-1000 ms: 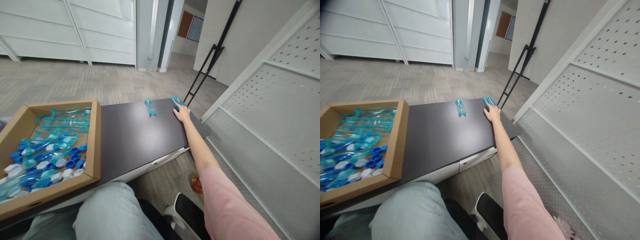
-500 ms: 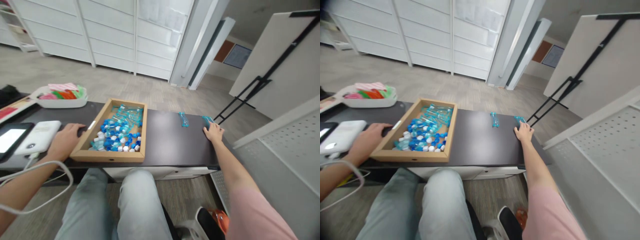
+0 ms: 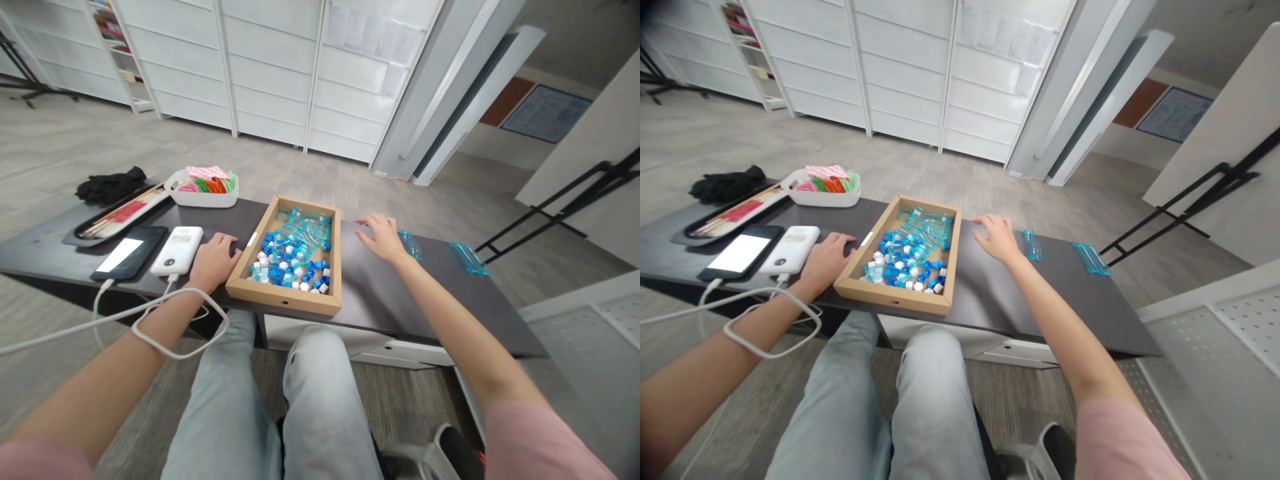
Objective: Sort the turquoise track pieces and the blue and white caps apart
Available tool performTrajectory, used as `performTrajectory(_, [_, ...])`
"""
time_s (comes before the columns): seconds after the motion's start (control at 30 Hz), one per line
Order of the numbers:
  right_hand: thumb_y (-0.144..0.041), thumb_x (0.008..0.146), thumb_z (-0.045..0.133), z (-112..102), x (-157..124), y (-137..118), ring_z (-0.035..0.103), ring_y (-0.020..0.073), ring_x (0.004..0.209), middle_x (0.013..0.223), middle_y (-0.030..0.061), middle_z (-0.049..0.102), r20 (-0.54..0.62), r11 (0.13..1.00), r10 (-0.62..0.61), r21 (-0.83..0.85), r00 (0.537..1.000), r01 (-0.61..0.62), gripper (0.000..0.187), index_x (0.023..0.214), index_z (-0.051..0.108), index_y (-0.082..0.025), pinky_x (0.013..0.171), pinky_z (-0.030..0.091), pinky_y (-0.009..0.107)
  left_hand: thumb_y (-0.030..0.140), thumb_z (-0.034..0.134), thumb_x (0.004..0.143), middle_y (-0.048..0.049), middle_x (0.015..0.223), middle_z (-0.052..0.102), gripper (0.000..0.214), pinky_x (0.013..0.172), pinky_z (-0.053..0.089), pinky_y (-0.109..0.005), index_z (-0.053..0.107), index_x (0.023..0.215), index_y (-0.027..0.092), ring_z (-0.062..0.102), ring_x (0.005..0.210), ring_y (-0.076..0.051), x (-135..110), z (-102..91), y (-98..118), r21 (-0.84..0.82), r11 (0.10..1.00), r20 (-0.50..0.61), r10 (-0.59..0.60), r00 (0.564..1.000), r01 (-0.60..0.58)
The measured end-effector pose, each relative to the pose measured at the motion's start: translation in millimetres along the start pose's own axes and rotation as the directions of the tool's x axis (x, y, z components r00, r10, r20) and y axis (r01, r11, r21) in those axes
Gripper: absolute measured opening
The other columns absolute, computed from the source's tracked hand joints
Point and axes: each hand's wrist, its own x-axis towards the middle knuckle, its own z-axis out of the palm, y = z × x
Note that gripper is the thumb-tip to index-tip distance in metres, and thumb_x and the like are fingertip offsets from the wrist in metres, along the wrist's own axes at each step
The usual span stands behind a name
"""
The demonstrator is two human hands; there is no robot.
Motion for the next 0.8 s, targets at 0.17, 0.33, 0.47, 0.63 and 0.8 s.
performTrajectory(0.17, [-0.037, 0.108, 0.075, 39, 51, -77, 0.069, 0.0432, 0.153, 0.161, 0.0184, 0.079, 0.278, 0.996, -0.089, 0.043, 0.956, 0.08, 0.054, 0.16, 0.075, -0.024, 0.128, 0.043, 0.061, 0.036, 0.046, 0.115, -0.0209, 0.16, 0.072, 0.051, 0.123, 0.057, -0.05, 0.076, 0.152, 0.015, 0.073, 0.142, -0.036, 0, -2.0, 2, -0.019, 1.0, 0.012, -0.014, 1.0, 0.014])
performTrajectory(0.33, [-0.032, 0.115, 0.07, 57, 57, -86, 0.079, 0.0374, 0.136, 0.145, 0.0135, 0.087, 0.259, 0.994, -0.051, 0.107, 0.964, 0.024, 0.042, 0.155, 0.081, -0.027, 0.128, 0.046, 0.06, 0.039, 0.048, 0.113, -0.0147, 0.157, 0.075, 0.048, 0.125, 0.057, -0.053, 0.079, 0.149, 0.033, 0.073, 0.145, -0.037, 0, 0.2, 0, -0.06, 0.998, -0.014, -0.018, 1.0, 0.017])
performTrajectory(0.47, [-0.035, 0.118, 0.067, 55, 48, -69, 0.08, 0.0324, 0.129, 0.137, 0.011, 0.086, 0.102, 0.959, -0.045, 0.284, 0.994, 0.015, 0.033, 0.141, 0.09, -0.029, 0.124, 0.052, 0.052, 0.038, 0.048, 0.114, -0.0187, 0.158, 0.074, 0.049, 0.125, 0.057, -0.054, 0.079, 0.15, 0.027, 0.073, 0.145, -0.039, -2, -5.0, 3, -0.069, 0.998, 0.005, -0.015, 1.0, 0.015])
performTrajectory(0.63, [-0.053, 0.115, 0.07, 50, 36, -39, 0.077, 0.0293, 0.117, 0.125, 0.0097, 0.085, -0.123, 0.815, 0.009, 0.576, 0.992, 0.064, 0.035, 0.116, 0.092, -0.026, 0.112, 0.058, 0.044, 0.036, 0.047, 0.118, -0.0208, 0.16, 0.073, 0.05, 0.124, 0.056, -0.051, 0.076, 0.152, 0.013, 0.073, 0.143, -0.036, -4, -11.3, 6, -0.037, 0.999, 0.031, -0.019, 0.999, 0.02])
performTrajectory(0.8, [-0.084, 0.108, 0.069, 40, 28, -19, 0.065, 0.0247, 0.094, 0.093, 0.0041, 0.074, -0.2, 0.734, 0.103, 0.676, 0.974, 0.061, 0.063, 0.094, 0.084, -0.025, 0.092, 0.056, 0.04, 0.034, 0.046, 0.119, -0.0218, 0.163, 0.07, 0.054, 0.124, 0.056, -0.05, 0.072, 0.157, 0.007, 0.074, 0.141, -0.036, -5, -15.0, 10, 0.006, 0.999, 0.063, -0.032, 0.998, 0.032])
